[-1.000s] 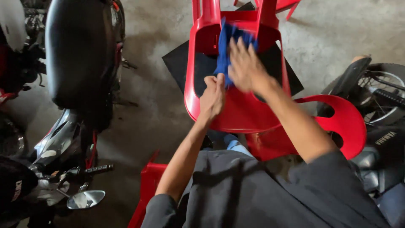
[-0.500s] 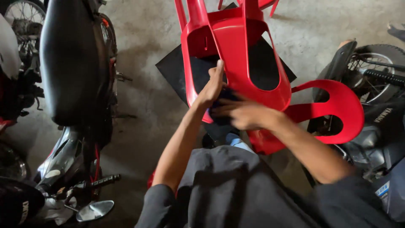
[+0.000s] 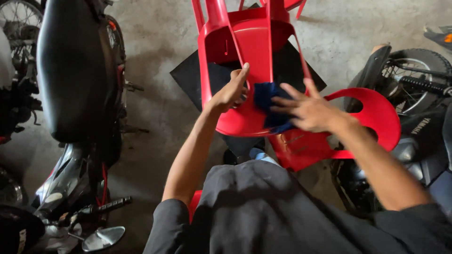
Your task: Cleaning and wiping down red plastic chairs with a cloth.
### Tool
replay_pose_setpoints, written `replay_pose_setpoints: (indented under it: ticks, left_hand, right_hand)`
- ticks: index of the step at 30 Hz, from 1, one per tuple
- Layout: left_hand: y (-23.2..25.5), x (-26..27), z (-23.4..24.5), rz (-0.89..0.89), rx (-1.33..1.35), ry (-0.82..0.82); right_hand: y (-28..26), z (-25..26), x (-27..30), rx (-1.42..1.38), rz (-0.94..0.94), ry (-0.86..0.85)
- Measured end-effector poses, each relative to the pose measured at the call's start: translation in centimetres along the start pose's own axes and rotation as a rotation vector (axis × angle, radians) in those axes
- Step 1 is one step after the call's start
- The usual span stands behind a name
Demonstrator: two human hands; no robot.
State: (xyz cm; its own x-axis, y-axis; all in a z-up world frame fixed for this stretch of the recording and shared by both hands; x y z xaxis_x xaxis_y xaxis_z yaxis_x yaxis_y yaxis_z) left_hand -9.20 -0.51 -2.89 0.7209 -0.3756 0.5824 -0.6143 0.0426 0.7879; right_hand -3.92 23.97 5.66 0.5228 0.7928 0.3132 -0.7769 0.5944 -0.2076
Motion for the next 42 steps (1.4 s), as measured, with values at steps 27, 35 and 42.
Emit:
replay_pose_setpoints:
  ticks: [27, 35, 42]
  left_hand:
    - [1.1, 4.7, -1.6, -0.345, -0.04, 0.311]
    - [-2.3, 2.9, -1.5, -0.34, -0.033, 0.394]
    - [-2.0, 4.5, -3.5, -0.508, -0.072, 0.354]
  right_hand:
    - [8.1, -9.0, 1.7, -0.159, -0.702, 0.5]
    - [-4.7, -3.1, -1.3, -0.294, 0.008, 0.441]
    - [-4.5, -1.2, -6.7, -0.139, -0.115, 0.221]
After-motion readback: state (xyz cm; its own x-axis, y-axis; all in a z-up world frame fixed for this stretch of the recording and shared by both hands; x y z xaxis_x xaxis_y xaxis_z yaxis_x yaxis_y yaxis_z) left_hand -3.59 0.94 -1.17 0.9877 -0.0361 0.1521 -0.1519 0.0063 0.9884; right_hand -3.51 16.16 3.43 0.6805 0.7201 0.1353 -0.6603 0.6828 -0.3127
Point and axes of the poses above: each hand's wrist, its own x-axis away from the middle knuckle, its own z-axis out of the back of the hand, y = z × x, the point moved 3 cm from there along -x, towards the middle knuckle
